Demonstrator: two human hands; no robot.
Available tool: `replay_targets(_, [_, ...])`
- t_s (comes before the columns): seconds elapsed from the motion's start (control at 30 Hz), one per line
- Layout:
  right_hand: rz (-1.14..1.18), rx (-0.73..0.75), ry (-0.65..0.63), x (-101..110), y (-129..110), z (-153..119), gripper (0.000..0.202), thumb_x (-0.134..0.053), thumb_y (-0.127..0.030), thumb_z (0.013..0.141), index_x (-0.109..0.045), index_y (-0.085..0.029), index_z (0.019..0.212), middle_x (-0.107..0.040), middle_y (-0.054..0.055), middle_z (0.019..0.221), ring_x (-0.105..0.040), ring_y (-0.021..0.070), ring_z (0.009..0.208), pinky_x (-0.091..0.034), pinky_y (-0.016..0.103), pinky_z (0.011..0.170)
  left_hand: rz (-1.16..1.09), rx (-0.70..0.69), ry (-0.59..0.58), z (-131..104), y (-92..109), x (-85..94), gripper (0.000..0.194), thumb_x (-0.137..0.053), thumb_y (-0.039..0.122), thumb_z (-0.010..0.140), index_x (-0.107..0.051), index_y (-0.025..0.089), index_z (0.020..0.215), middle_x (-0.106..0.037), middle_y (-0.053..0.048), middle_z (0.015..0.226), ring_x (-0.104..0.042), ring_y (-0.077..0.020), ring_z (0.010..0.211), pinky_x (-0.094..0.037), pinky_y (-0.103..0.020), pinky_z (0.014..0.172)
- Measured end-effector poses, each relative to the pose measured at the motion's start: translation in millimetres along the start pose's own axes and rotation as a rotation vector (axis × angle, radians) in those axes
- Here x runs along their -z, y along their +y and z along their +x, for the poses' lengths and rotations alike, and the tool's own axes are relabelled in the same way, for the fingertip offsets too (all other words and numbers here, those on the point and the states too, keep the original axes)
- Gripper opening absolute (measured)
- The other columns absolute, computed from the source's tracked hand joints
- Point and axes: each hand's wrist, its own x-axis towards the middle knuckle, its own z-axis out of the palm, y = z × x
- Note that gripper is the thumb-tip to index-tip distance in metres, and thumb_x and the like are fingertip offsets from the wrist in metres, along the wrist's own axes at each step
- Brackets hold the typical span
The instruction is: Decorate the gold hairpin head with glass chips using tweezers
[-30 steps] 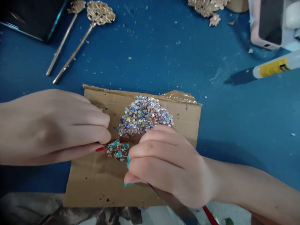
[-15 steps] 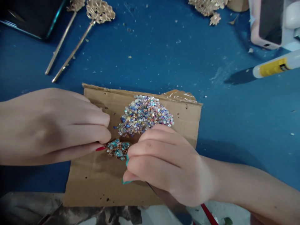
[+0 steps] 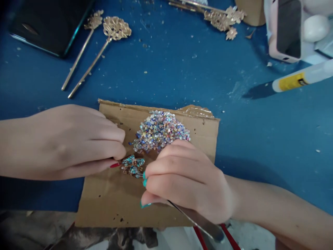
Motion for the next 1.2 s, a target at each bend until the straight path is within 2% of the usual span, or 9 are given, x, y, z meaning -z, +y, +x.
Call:
replay_targets(0.07, [0.01,0.029,0.003,0.3,2.2,0.3,0.008,-0.063,-0.024,0.098,-0.065,-0.017,0.095,-0.076,0.004,0.093,-0.07,0.0121,0.084,-0.061,0.03,0.08,-0.009,-0.148,-0.139,2.4,-3.8,5.3,0.036,-0.034,0.032,0.108,-0.057,0.022,0.082,-0.054,0.004,0.069,-0.045,-0.0139,0.055,-0.03,-0.03,0.055])
replay_targets(0.13, [-0.005,0.042,0.013,1.0,3.5,-0.2,0.008,-0.064,-0.025,0.098,-0.065,-0.017,0.094,-0.075,0.005,0.094,-0.07,0.012,0.084,-0.061,0.03,0.079,-0.001,-0.167,-0.169,4.2,-5.5,8.4,0.03,-0.037,0.027,0.107,-0.057,0.022,0.084,-0.055,0.003,0.071,-0.046,-0.0149,0.057,-0.029,-0.031,0.055])
replay_targets(0.4, [0.055,-0.013,0.123,-5.2,5.6,-3.2,0.008,-0.067,-0.024,0.096,-0.064,-0.017,0.099,-0.071,0.001,0.081,-0.068,0.01,0.077,-0.059,0.027,0.075,0.01,-0.168,-0.166,6.2,-6.4,7.8,0.021,-0.046,0.022,0.101,-0.058,0.021,0.083,-0.058,0.002,0.071,-0.05,-0.0134,0.059,-0.032,-0.03,0.058])
replay_targets(0.57, [0.159,-0.013,0.188,-11.4,10.5,-0.1,0.007,-0.069,-0.019,0.094,-0.067,-0.015,0.1,-0.074,0.003,0.086,-0.071,0.0098,0.084,-0.06,0.023,0.081,0.03,-0.21,-0.137,6.9,-7.5,5.9,0.022,-0.047,0.022,0.1,-0.058,0.021,0.081,-0.057,0.002,0.07,-0.05,-0.0136,0.058,-0.034,-0.031,0.056])
replay_targets(0.8, [0.173,-0.041,0.244,-17.1,15.8,2.3,0.011,-0.071,-0.012,0.09,-0.067,-0.014,0.1,-0.075,0.003,0.088,-0.07,0.0098,0.083,-0.06,0.024,0.085,0.046,-0.21,-0.133,5.5,-7.1,1.9,0.019,-0.049,0.02,0.099,-0.059,0.02,0.082,-0.057,0.001,0.072,-0.049,-0.0145,0.061,-0.034,-0.032,0.058])
replay_targets(0.93, [0.182,-0.024,0.287,-16.4,18.3,2.2,0.01,-0.067,-0.009,0.092,-0.068,-0.014,0.101,-0.074,0.005,0.089,-0.07,0.0104,0.083,-0.06,0.025,0.082,0.062,-0.217,-0.111,3.3,-6.4,0.4,0.022,-0.045,0.02,0.1,-0.059,0.02,0.083,-0.057,0.001,0.072,-0.048,-0.015,0.062,-0.033,-0.033,0.058])
replay_targets(1.0, [0.11,-0.031,0.327,-13.1,19.5,-0.7,0.008,-0.068,-0.01,0.092,-0.069,-0.015,0.098,-0.073,0.005,0.09,-0.07,0.0106,0.083,-0.06,0.024,0.08,0.068,-0.202,-0.118,3.1,-6.0,0.4,0.023,-0.044,0.021,0.101,-0.058,0.02,0.083,-0.058,0.001,0.073,-0.047,-0.0148,0.061,-0.033,-0.033,0.058])
replay_targets(1.1, [-0.03,-0.123,0.417,-7.8,19.6,-10.0,0.01,-0.069,-0.01,0.09,-0.07,-0.018,0.095,-0.074,0.006,0.094,-0.072,0.0121,0.086,-0.061,0.023,0.08,0.097,-0.21,-0.153,6.8,-4.9,1.2,0.024,-0.044,0.023,0.101,-0.056,0.02,0.081,-0.057,0.001,0.073,-0.047,-0.0147,0.059,-0.032,-0.034,0.057])
replay_targets(1.2, [-0.04,-0.231,0.497,-7.6,17.9,-20.9,0.013,-0.07,-0.009,0.087,-0.07,-0.021,0.092,-0.076,0.004,0.092,-0.074,0.0145,0.084,-0.063,0.025,0.077,0.126,-0.266,-0.173,14.5,-2.9,1.2,0.024,-0.046,0.021,0.099,-0.054,0.02,0.077,-0.057,0.001,0.071,-0.048,-0.015,0.059,-0.033,-0.034,0.057])
